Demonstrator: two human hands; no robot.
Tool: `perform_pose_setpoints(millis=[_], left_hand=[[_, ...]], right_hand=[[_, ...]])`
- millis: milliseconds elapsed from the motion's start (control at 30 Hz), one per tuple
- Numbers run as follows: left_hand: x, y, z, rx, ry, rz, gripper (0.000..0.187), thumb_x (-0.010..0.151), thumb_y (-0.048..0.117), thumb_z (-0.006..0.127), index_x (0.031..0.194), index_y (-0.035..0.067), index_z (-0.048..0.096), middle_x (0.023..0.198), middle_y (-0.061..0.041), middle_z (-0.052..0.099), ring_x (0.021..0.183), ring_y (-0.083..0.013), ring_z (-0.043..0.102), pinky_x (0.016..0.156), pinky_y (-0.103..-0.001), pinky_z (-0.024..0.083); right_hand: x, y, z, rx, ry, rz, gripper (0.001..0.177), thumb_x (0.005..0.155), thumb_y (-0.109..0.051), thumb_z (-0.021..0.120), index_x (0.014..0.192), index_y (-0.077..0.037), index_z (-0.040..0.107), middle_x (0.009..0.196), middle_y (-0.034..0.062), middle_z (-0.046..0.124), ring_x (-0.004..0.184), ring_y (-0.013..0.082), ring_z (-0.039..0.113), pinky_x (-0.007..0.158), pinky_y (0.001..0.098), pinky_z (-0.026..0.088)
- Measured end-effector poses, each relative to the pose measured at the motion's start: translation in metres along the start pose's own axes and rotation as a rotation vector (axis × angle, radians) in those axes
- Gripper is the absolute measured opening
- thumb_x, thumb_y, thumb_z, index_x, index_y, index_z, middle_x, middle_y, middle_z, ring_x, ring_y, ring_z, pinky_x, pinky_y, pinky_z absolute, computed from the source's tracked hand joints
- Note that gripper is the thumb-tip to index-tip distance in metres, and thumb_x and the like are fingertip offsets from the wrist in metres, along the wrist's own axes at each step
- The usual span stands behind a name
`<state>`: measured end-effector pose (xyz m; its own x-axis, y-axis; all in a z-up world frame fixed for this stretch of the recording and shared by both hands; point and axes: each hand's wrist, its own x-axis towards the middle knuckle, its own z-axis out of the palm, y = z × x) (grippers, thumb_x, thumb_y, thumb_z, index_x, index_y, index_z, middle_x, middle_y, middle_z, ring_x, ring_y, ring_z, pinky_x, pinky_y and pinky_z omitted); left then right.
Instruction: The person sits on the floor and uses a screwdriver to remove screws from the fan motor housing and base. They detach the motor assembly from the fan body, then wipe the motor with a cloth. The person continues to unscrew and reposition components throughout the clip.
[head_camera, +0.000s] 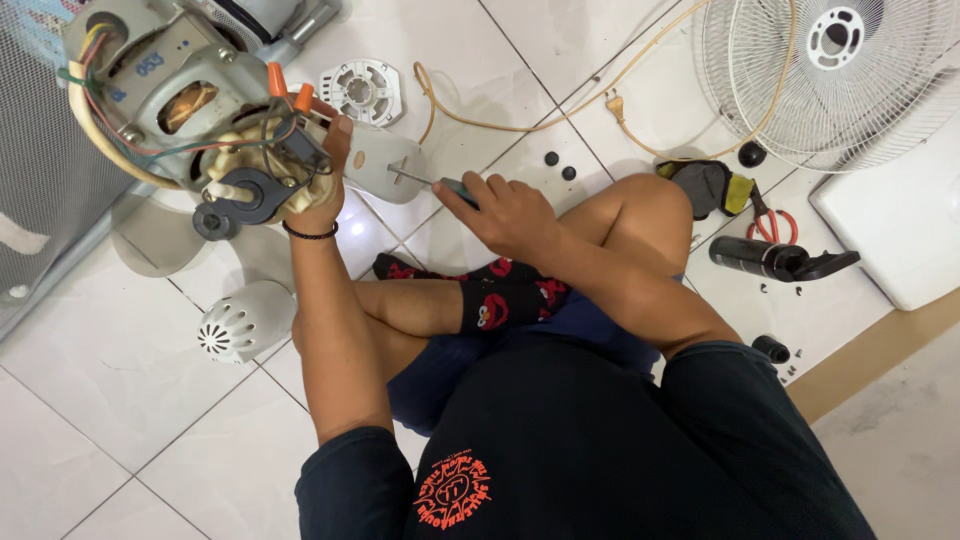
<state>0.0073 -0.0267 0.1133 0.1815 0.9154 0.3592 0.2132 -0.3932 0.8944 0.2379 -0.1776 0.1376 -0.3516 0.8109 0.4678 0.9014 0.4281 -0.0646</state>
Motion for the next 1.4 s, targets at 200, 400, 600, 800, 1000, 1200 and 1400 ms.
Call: perform_pose_setpoints(millis=[200,400,600,800,1000,1200,1400], left_hand=[[0.003,0.008,-0.004,-0.030,-0.023,-0.064,0.026,0.099,0.003,0.077,0.120,0.001,0.062,0.102,-0.003,0.066,0.093,-0.0123,0.062,0.087,-0.029,0.053],[0.002,-0.007,0.004,-0.092,-0.004,-0.041,0.032,0.101,0.001,0.077,0.129,0.000,0.061,0.110,-0.004,0.067,0.099,-0.0123,0.063,0.090,-0.030,0.056],[0.000,0.000,0.004,-0.042,-0.013,-0.088,0.038,0.100,0.006,0.076,0.134,-0.001,0.060,0.106,-0.003,0.067,0.095,-0.0100,0.062,0.088,-0.029,0.054],[0.002,0.015,0.002,0.022,0.013,-0.046,0.028,0.099,0.006,0.078,0.123,0.000,0.063,0.104,-0.004,0.067,0.095,-0.0119,0.062,0.087,-0.030,0.054],[0.002,0.021,-0.006,0.084,-0.056,-0.014,0.017,0.098,0.003,0.075,0.108,0.003,0.062,0.099,-0.004,0.063,0.093,-0.0136,0.060,0.085,-0.031,0.052],[-0.011,0.024,-0.034,0.166,-0.106,-0.181,0.020,0.098,0.006,0.074,0.111,0.004,0.059,0.098,-0.004,0.064,0.091,-0.0138,0.061,0.082,-0.031,0.051],[-0.042,0.026,-0.058,0.178,-0.094,-0.218,0.021,0.098,0.006,0.075,0.111,0.004,0.059,0.100,-0.005,0.064,0.092,-0.0147,0.062,0.084,-0.031,0.052]], right_hand=[[0.001,0.006,0.012,0.524,-0.081,0.268,0.036,0.098,-0.024,0.075,0.133,-0.021,0.068,0.086,0.0047,0.065,0.070,0.0213,0.065,0.057,0.0333,0.050],[0.008,0.006,0.005,0.507,-0.107,0.286,0.039,0.098,-0.027,0.072,0.136,-0.018,0.068,0.089,0.0053,0.066,0.070,0.0216,0.065,0.056,0.0315,0.050],[0.002,-0.004,-0.002,-0.147,-0.042,-0.015,0.047,0.093,-0.018,0.066,0.140,-0.017,0.068,0.085,0.0042,0.059,0.065,0.0165,0.058,0.046,0.0287,0.045],[0.008,-0.003,0.000,0.166,-0.145,0.185,0.035,0.100,-0.034,0.070,0.133,-0.022,0.069,0.072,0.0050,0.057,0.051,0.0202,0.059,0.040,0.0341,0.045],[0.011,-0.009,-0.012,0.135,-0.147,0.180,0.039,0.100,-0.032,0.070,0.136,-0.017,0.067,0.077,0.0051,0.060,0.063,0.0200,0.065,0.047,0.0334,0.048],[-0.035,0.014,-0.023,0.291,-0.089,0.467,0.035,0.092,-0.026,0.074,0.125,-0.015,0.069,0.095,0.0069,0.070,0.083,0.0253,0.068,0.068,0.0386,0.055],[-0.066,0.098,0.090,0.299,-0.116,0.715,0.030,0.094,-0.021,0.073,0.122,-0.012,0.069,0.103,0.0110,0.070,0.092,0.0341,0.067,0.077,0.0448,0.054]])
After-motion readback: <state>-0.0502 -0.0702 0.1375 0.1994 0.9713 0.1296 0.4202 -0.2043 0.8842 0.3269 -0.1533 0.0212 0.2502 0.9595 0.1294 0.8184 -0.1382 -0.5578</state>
